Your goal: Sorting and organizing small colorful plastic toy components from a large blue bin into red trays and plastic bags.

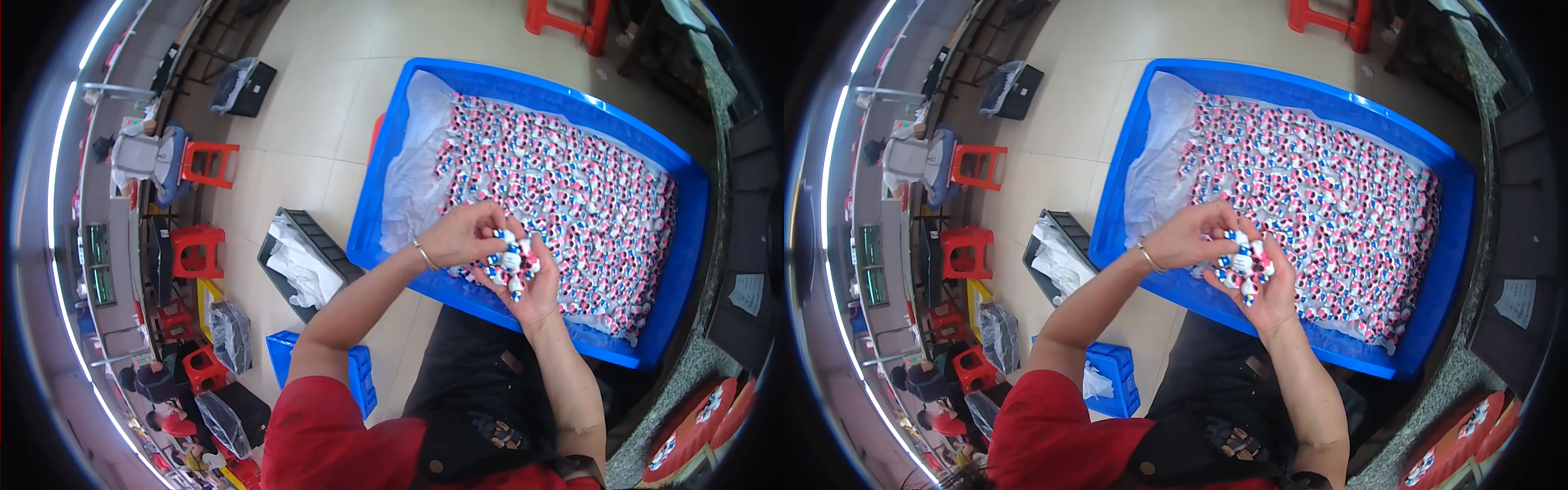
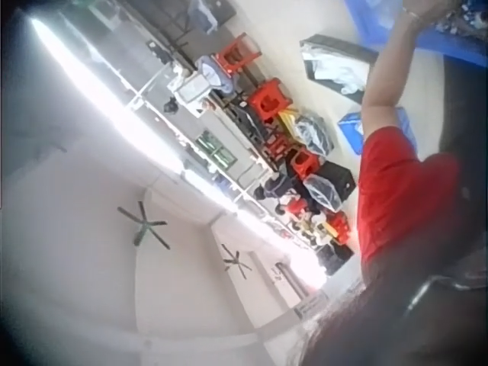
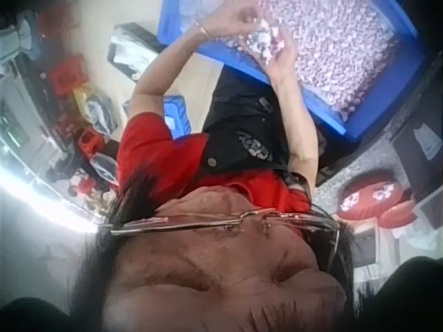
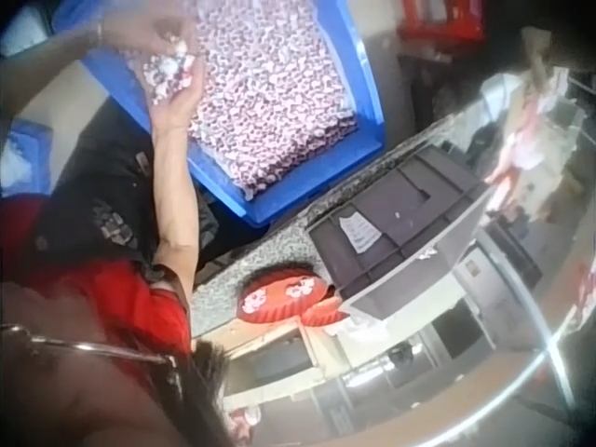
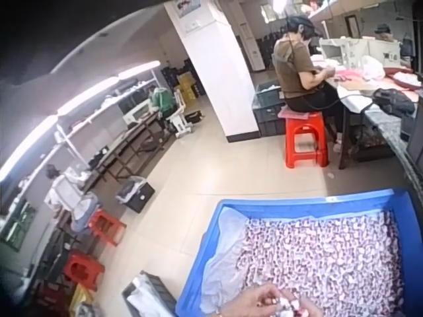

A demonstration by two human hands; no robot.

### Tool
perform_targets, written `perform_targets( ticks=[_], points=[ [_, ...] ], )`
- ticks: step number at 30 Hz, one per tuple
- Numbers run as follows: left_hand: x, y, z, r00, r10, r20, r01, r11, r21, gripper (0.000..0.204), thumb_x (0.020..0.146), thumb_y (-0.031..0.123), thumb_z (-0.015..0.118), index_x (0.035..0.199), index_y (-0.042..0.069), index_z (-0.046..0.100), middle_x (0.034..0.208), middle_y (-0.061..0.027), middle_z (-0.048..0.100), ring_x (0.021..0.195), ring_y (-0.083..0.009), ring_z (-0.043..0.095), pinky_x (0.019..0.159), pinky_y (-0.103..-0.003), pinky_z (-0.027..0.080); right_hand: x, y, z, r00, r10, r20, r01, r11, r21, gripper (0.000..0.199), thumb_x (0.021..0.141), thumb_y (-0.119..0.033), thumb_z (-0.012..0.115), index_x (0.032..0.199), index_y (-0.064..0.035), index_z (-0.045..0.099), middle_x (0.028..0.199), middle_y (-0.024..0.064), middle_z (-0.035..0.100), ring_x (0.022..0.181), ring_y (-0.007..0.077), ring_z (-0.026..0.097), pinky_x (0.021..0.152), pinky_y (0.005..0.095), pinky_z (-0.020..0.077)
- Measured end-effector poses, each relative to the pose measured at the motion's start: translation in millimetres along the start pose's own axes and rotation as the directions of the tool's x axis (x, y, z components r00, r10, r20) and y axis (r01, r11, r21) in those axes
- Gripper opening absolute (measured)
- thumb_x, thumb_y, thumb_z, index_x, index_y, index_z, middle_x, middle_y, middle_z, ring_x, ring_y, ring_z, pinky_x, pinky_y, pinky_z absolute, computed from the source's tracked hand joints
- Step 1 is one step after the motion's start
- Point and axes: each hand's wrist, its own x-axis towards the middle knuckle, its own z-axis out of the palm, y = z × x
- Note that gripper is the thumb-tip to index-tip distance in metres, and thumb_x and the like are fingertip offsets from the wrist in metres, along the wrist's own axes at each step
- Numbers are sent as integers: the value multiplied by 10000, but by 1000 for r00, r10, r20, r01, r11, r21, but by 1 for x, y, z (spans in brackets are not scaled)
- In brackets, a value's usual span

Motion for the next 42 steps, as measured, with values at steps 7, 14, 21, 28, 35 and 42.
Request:
perform_targets(
  ticks=[7, 14, 21, 28, 35, 42],
  points=[
    [-9, -21, -10, 988, -41, -147, -31, 890, -454, 204, 830, -27, 632, 1007, 39, 554, 952, -32, 592, 944, -118, 614, 774, -265, 523, -7, 0, 1, 1000, -16, -7, 16, 993, 117, 452, 968, -439, 390, 1330, -188, 496, 1231, 159, 561, 1062, 344, 601, 824, 537, 531],
    [-11, -9, 0, 985, -155, -75, 117, 923, -366, 248, 833, -8, 657, 1050, 38, 546, 923, -38, 618, 911, -129, 633, 711, -243, 536, 5, 7, -6, 999, -5, 42, 3, 998, 67, 471, 961, -411, 419, 1335, -131, 476, 1180, 134, 603, 1027, 306, 625, 829, 524, 538],
    [-7, -24, -32, 924, -63, -377, -89, 923, -373, 294, 802, -3, 680, 1060, 44, 546, 962, -49, 611, 847, -143, 633, 768, -274, 517, -1, -3, -11, 1000, -9, 2, 9, 992, 123, 471, 972, -436, 384, 1322, -137, 482, 1288, 160, 546, 1090, 355, 592, 803, 522, 545],
    [3, -83, -83, 891, 285, -353, 141, 565, 813, 332, 729, 10, 672, 1031, 83, 555, 976, -95, 529, 847, -276, 603, 744, -357, 502, -7, -5, -15, 999, -32, -5, 32, 997, 71, 452, 974, -414, 392, 1296, -117, 503, 1296, 164, 541, 1092, 355, 590, 809, 524, 543],
    [0, -91, -88, 918, 277, -284, 68, 596, 800, 319, 734, 44, 682, 1024, 81, 555, 1051, -113, 536, 962, -308, 580, 790, -376, 495, -6, -5, -12, 1000, -21, -22, 24, 990, 137, 469, 974, -439, 395, 1305, -124, 497, 1336, 172, 506, 1190, 392, 518, 901, 582, 481],
    [-26, 8, -12, 896, 413, -160, -244, 762, 600, 317, 737, 106, 727, 1026, 77, 601, 962, -88, 608, 920, -280, 592, 788, -350, 481, 0, -1, -5, 998, -53, -25, 56, 990, 128, 477, 962, -453, 424, 1293, -120, 506, 1279, 141, 552, 1131, 331, 567, 925, 538, 483]
  ],
)
